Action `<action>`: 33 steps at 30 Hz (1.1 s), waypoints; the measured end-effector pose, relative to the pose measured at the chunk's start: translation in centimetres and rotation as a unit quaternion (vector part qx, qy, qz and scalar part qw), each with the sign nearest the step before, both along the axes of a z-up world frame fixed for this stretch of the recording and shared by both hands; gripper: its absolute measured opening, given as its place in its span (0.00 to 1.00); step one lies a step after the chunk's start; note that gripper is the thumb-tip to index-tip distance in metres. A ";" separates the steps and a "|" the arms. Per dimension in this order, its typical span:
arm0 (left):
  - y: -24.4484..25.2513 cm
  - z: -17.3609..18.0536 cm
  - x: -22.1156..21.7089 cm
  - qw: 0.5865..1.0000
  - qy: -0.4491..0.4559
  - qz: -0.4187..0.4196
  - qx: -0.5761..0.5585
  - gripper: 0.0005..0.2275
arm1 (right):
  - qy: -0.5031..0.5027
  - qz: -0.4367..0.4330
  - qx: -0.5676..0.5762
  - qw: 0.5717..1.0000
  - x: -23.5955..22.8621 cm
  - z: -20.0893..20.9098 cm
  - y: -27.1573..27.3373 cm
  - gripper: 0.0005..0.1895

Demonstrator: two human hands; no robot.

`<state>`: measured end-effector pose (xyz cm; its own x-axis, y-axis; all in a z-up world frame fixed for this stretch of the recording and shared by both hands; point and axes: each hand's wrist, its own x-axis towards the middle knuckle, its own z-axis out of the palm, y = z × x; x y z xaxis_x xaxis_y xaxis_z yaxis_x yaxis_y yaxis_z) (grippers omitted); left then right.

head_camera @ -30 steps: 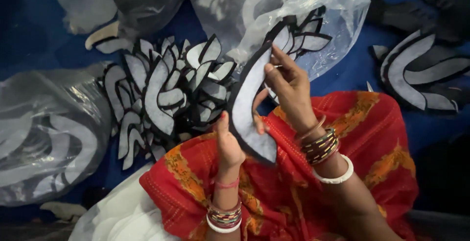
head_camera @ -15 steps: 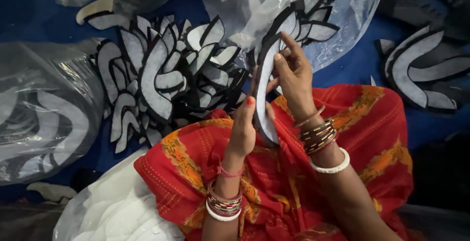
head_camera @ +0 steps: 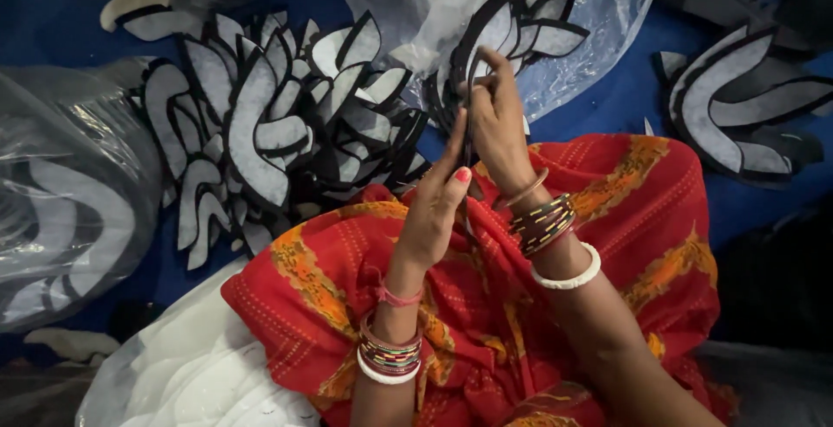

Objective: The person sits on the floor and handles black and white curved fabric pieces. They use scissors to trim the edges of the pieces, then fold and stack them. The person also picks up and organizes the pieces from plastic bags and piles on the floor.

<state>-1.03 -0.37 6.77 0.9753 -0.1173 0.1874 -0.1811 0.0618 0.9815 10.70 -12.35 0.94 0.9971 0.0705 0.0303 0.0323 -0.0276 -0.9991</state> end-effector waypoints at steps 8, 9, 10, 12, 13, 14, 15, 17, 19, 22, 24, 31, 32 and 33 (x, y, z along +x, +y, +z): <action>1.6 1.1 0.6 0.967 0.056 0.082 -0.234 0.34 | 0.019 0.145 0.012 0.989 -5.4 6.5 -1.2 0.29; 2.0 1.4 0.7 0.956 0.048 0.103 -0.270 0.35 | -0.010 0.199 -0.011 0.980 -6.7 7.9 -1.1 0.31; 2.2 1.2 0.7 0.955 0.045 0.112 -0.270 0.35 | -0.011 0.208 -0.010 0.978 -7.2 8.6 -0.9 0.31; 2.7 0.8 0.6 0.933 0.036 0.113 -0.340 0.35 | -0.026 0.259 -0.057 0.964 -8.3 10.1 -0.2 0.36; 3.0 0.8 0.3 0.932 0.032 0.121 -0.339 0.35 | -0.027 0.267 -0.055 0.962 -8.3 10.2 -0.5 0.36; 3.3 0.8 0.2 0.923 0.032 0.105 -0.369 0.35 | 0.004 0.259 -0.030 0.965 -8.1 10.4 -0.6 0.35; 3.6 0.9 0.2 0.912 0.032 0.089 -0.398 0.34 | 0.035 0.250 -0.006 0.967 -7.9 10.5 -0.9 0.34; 4.2 1.4 0.2 0.906 0.023 0.084 -0.414 0.34 | 0.064 0.241 0.026 0.968 -7.3 11.1 -0.5 0.31; 4.2 1.6 0.0 0.898 0.023 0.074 -0.434 0.34 | 0.099 0.225 0.054 0.968 -7.3 12.0 -0.1 0.28; 4.5 2.0 0.2 0.895 -0.001 0.089 -0.438 0.35 | 0.014 0.227 -0.035 0.973 -7.3 14.1 1.0 0.30; 5.0 2.6 0.0 0.896 -0.012 0.105 -0.430 0.35 | -0.085 0.254 -0.138 0.953 -7.4 15.4 1.8 0.31; 6.1 2.1 -0.4 0.877 -0.009 0.092 -0.471 0.35 | -0.040 0.203 -0.084 0.975 -6.8 15.3 2.6 0.23; 6.2 1.8 -0.1 0.873 0.001 0.121 -0.473 0.34 | -0.052 0.180 -0.060 0.980 -6.5 15.5 2.8 0.21; 6.3 1.5 0.2 0.868 0.011 0.151 -0.474 0.33 | -0.064 0.158 -0.036 0.985 -6.2 15.6 3.0 0.20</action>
